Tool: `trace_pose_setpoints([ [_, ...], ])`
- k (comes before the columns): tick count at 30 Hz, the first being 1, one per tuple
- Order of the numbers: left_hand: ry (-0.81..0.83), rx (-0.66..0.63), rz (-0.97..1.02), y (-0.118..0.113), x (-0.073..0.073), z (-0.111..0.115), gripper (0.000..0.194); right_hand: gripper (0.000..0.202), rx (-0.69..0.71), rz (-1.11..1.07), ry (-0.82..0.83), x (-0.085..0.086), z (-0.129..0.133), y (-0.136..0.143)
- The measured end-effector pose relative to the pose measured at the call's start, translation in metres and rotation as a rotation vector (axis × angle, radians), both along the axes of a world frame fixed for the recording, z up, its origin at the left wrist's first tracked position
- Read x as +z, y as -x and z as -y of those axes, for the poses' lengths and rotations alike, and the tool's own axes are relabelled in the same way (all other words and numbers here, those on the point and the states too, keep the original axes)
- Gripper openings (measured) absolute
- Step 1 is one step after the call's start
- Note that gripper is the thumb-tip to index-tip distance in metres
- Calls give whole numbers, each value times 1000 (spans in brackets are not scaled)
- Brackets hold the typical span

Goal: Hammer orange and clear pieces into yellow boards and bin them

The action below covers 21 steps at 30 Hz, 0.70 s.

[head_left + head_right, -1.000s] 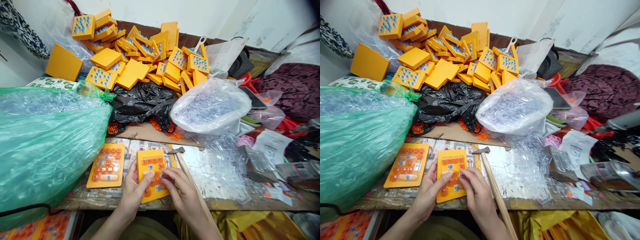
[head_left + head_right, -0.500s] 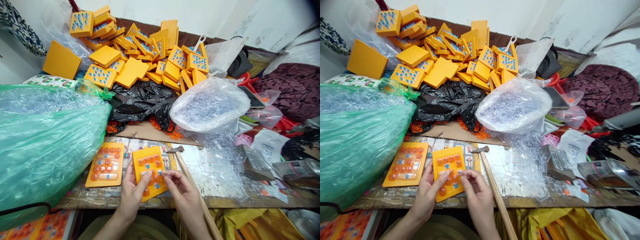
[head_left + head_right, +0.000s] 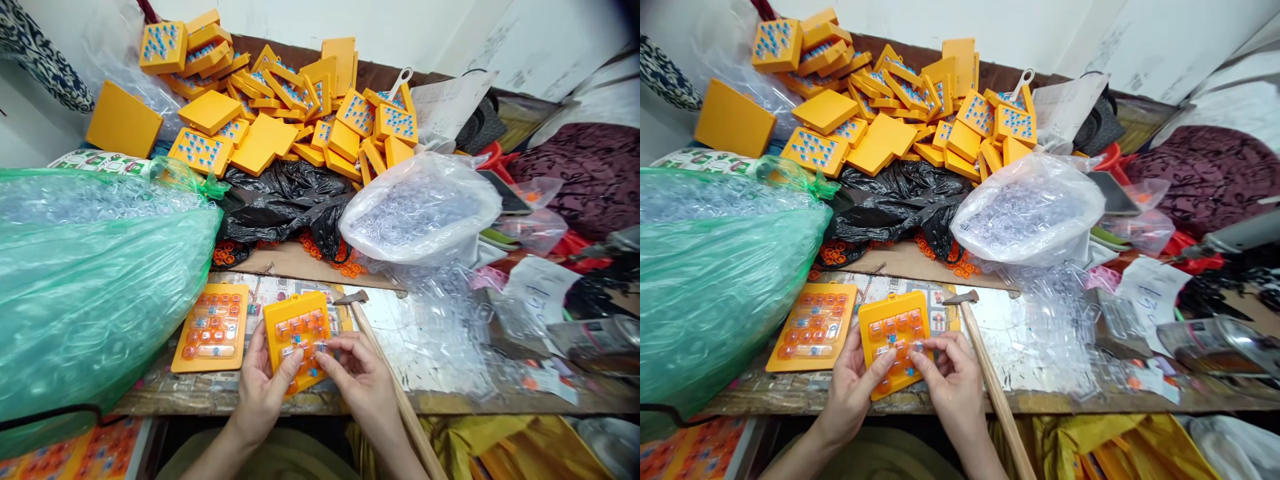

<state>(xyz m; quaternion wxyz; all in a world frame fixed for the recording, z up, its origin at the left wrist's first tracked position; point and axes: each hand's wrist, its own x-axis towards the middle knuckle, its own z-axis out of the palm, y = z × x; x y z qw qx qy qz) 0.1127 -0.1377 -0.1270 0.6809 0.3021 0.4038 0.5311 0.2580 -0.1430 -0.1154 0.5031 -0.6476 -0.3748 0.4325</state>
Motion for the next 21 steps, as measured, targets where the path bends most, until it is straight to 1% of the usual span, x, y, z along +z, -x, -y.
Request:
trace_pose_setpoints([
  [3, -30, -33, -10, 3, -4, 1, 70, 38, 1, -42, -2, -1, -1, -4],
  [6, -36, -61, -45, 4, -6, 2, 73, 50, 53, -207, 39, -3, 2, -6],
  [9, 2, -27, -66, 3, -4, 5, 74, 50, 77, -330, 34, -2, 8, -6],
  [12, 28, 20, -68, 0, 2, 6, 71, 45, 75, -303, -14, 0, 12, -5],
  [15, 33, 30, -68, -2, 6, 8, 70, 41, 57, -305, -23, -1, 13, -4],
  [18, 32, 23, -90, -3, 7, 10, 68, 42, 33, -364, -4, -4, 14, -5],
  [21, 22, 14, -104, -2, 7, 9, 69, 42, 19, -323, -10, -5, 14, -1],
])
